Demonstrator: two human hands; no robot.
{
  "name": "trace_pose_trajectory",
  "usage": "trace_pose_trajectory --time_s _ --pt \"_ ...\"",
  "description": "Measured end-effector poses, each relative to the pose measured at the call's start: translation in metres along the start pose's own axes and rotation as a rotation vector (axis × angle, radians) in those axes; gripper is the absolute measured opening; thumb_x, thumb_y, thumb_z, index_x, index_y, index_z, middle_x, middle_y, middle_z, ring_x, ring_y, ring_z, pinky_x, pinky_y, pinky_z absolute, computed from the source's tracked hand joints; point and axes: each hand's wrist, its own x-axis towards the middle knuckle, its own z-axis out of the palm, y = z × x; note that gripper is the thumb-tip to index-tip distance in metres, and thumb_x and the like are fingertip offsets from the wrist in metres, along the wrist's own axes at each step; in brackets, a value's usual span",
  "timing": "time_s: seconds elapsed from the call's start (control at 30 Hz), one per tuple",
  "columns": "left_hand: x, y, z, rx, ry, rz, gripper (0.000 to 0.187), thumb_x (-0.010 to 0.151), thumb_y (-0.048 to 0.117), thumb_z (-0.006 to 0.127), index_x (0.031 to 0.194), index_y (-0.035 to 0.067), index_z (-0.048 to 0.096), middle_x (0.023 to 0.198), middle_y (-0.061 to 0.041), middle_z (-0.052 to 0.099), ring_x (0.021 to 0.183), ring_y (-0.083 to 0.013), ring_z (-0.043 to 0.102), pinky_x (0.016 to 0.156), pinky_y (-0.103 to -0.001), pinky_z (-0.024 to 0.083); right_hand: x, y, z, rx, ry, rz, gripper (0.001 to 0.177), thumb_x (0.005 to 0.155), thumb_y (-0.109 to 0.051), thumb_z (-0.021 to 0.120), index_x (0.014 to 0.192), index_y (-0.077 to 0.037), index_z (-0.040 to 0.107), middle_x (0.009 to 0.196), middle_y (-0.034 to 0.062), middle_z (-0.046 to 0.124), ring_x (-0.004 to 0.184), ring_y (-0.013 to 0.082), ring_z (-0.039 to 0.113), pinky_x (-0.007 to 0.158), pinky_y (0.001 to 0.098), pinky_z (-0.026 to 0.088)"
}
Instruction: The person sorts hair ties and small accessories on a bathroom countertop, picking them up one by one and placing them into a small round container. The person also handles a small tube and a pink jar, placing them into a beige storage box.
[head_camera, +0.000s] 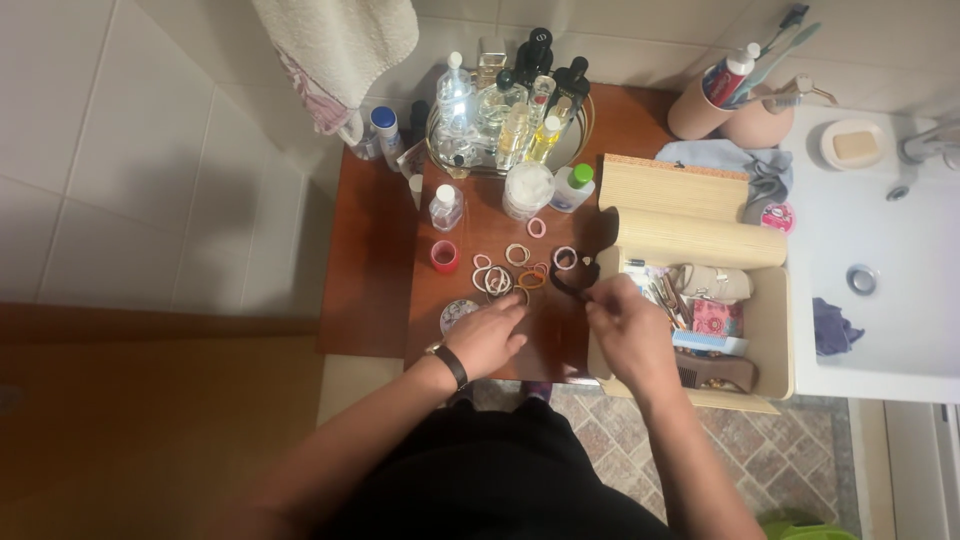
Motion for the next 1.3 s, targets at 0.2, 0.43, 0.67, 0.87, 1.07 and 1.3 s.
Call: trace_pose_trajectory --time_s 0.2,0.43,0.67,0.87,1.07,1.3 --pt "-0.019 0.048 -0.046 -1.106 0.037 -0.178 0.076 0.093 0.044 0.073 0.149 0.0 0.046 0.143 -0.026 0.057 0.133 -0.0382 0.056 0.106 -0.046 0.051 -0.023 0.008 0.012 1.213 -0.129 0.064 0.008 0.098 -0.004 0.06 0.1 -0.008 0.053 0.099 0.0188 0.074 0.099 0.0276 0.072 0.09 0.0416 0.056" --pt "-0.007 0.053 -0.003 -1.598 0.181 -0.289 0.024 0.097 0.012 0.069 0.12 0.006 0.066 0.1 -0.006 0.07 0.094 -0.0138 0.073 0.085 -0.027 0.062 -0.019 0.063 0.034 1.594 -0.267 0.165 0.01 0.097 -0.008 0.061 0.105 -0.013 0.058 0.084 0.0105 0.068 0.101 0.0324 0.075 0.092 0.0448 0.058" --pt "-0.038 0.087 -0.012 -0.658 0.14 -0.006 0.022 0.094 0.031 0.065 0.111 0.016 0.068 0.095 -0.004 0.075 0.091 -0.0217 0.071 0.079 -0.036 0.055 -0.028 0.046 0.017 1.711 -0.184 0.236 0.025 0.09 0.001 0.062 0.111 -0.012 0.062 0.095 0.0098 0.07 0.094 0.0255 0.07 0.086 0.0399 0.055" --pt "-0.041 0.101 -0.003 -0.29 0.104 0.152 0.019 0.096 0.028 0.054 0.108 0.018 0.065 0.101 -0.006 0.063 0.099 -0.0332 0.061 0.081 -0.048 0.048 -0.03 0.045 0.017 1.424 -0.169 0.267 0.026 0.088 0.004 0.065 0.108 -0.011 0.058 0.098 0.02 0.072 0.082 0.0267 0.067 0.075 0.0377 0.054" --pt "-0.043 0.104 -0.014 -0.443 0.343 0.077 0.014 0.093 0.027 0.062 0.103 0.018 0.065 0.096 -0.004 0.065 0.084 -0.0261 0.067 0.069 -0.04 0.048 -0.042 0.048 0.026 1.009 -0.278 -0.018 0.033 0.09 0.003 0.067 0.122 -0.002 0.061 0.1 0.0135 0.073 0.091 0.0234 0.071 0.082 0.0365 0.06" --pt "-0.04 0.087 -0.028 -0.593 0.286 -0.178 0.026 0.084 0.031 0.076 0.096 0.018 0.057 0.089 0.002 0.07 0.076 -0.0136 0.067 0.069 -0.031 0.052 -0.047 0.042 0.051 1.139 -0.264 0.001 0.043 0.08 0.011 0.077 0.118 -0.003 0.063 0.093 0.0123 0.073 0.086 0.0224 0.072 0.079 0.041 0.066"
